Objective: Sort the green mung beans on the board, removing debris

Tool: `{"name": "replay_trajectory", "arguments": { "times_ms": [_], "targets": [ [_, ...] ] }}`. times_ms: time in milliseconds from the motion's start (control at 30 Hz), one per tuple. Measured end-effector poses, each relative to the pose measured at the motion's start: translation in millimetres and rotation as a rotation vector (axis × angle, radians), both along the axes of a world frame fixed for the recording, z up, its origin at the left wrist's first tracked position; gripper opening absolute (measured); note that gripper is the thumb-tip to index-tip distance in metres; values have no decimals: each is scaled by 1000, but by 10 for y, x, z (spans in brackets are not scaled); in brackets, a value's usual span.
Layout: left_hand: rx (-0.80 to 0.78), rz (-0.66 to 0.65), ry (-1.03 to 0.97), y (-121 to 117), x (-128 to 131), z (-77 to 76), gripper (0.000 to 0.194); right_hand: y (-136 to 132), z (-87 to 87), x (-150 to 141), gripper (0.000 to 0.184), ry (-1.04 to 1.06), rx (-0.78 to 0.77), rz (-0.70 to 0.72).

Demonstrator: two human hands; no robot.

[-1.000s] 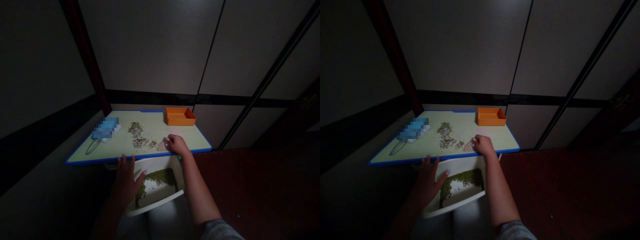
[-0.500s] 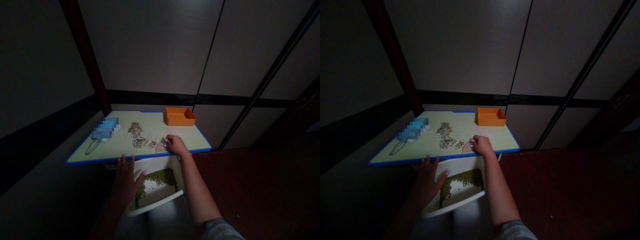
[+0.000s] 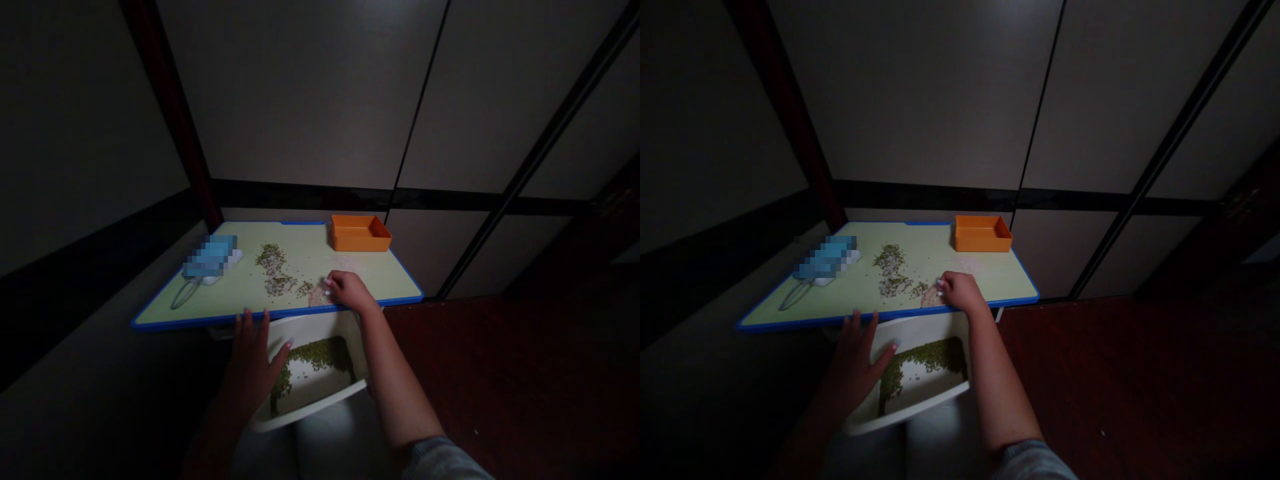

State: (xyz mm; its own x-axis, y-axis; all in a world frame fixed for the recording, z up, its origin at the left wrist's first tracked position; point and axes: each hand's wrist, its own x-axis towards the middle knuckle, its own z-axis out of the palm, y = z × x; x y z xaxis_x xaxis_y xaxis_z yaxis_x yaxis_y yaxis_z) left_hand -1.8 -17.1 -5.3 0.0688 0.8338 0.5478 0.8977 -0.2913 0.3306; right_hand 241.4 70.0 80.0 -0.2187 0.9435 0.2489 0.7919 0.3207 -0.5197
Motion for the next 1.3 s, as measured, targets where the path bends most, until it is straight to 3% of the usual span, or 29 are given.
{"name": "replay_trajectory", "arguments": {
  "times_ms": [233, 667, 1000, 1300],
  "targets": [
    [-7, 2, -8, 1, -6, -4, 69, 1, -3, 1, 20, 18, 42, -2],
    [-16, 4, 2, 4, -2, -11, 69, -26, 99, -19, 23, -233, 13, -227],
    [-26, -1, -15, 7, -6, -8, 68, 0, 20, 2, 20, -88, 40, -81],
    [-14, 8, -7, 6, -1, -8, 69, -19, 23, 36, 17, -82, 20, -85]
  ]
}}
